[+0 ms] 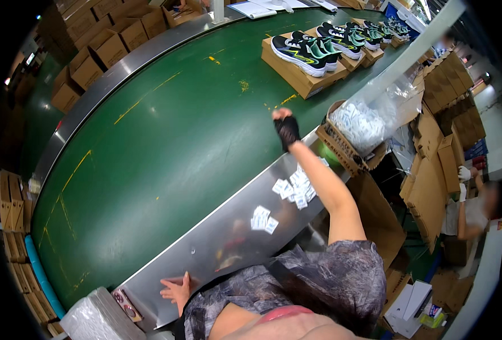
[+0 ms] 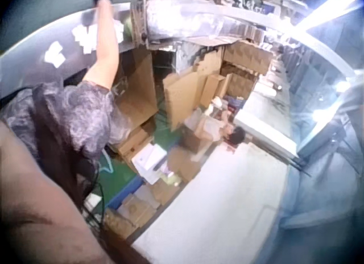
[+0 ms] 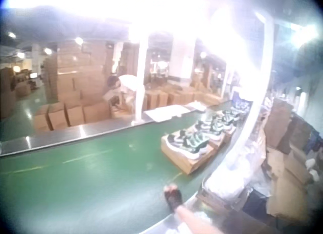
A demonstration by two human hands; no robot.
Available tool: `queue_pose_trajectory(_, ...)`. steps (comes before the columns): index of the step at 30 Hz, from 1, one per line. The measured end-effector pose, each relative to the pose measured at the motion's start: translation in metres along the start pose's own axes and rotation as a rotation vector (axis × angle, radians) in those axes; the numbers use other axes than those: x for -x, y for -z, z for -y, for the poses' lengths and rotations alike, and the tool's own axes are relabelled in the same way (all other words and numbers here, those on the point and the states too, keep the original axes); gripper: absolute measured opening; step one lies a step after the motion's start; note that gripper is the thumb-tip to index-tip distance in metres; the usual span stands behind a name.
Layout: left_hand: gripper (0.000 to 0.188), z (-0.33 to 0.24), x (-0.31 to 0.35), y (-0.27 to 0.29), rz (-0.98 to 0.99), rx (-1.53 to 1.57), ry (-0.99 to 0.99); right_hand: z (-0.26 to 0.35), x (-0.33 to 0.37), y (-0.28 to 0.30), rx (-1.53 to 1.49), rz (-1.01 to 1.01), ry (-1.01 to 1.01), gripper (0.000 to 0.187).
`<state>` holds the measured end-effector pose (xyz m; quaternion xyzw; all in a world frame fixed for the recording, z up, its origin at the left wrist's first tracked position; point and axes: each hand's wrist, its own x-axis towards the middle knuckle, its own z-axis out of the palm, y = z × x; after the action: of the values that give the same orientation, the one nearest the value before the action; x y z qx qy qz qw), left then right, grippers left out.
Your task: The person repeatedly picks up pairs of sneakers from a conveyor belt, places them into cardboard shoe boxes with tissue paper, closes the boxes, and moves them down the line. The process is repeated for multiple pairs.
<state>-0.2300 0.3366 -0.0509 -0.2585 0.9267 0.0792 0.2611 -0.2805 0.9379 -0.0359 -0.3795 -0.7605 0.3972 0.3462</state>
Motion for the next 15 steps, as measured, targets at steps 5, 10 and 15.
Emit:
queue_pose_trajectory(5,0.115,0.003,0.001,-0.007,0.002,-0.072,0.062,-0.05,-0.17,0.016,0.221,-0.55,-0.447,0.057)
queue_pose_trajectory(10,0.113,0.016,-0.011,-0.021,-0.029,-0.143,0.032,-0.121,-0.232,0.031,-0.418,-0.654,-0.827,0.051)
queue_pose_trajectory(15,0.107,-0.022,0.02,0.016,-0.048,-0.497,-0.201,-0.117,-0.176,0.012,-0.94,-0.365,-0.803,0.044)
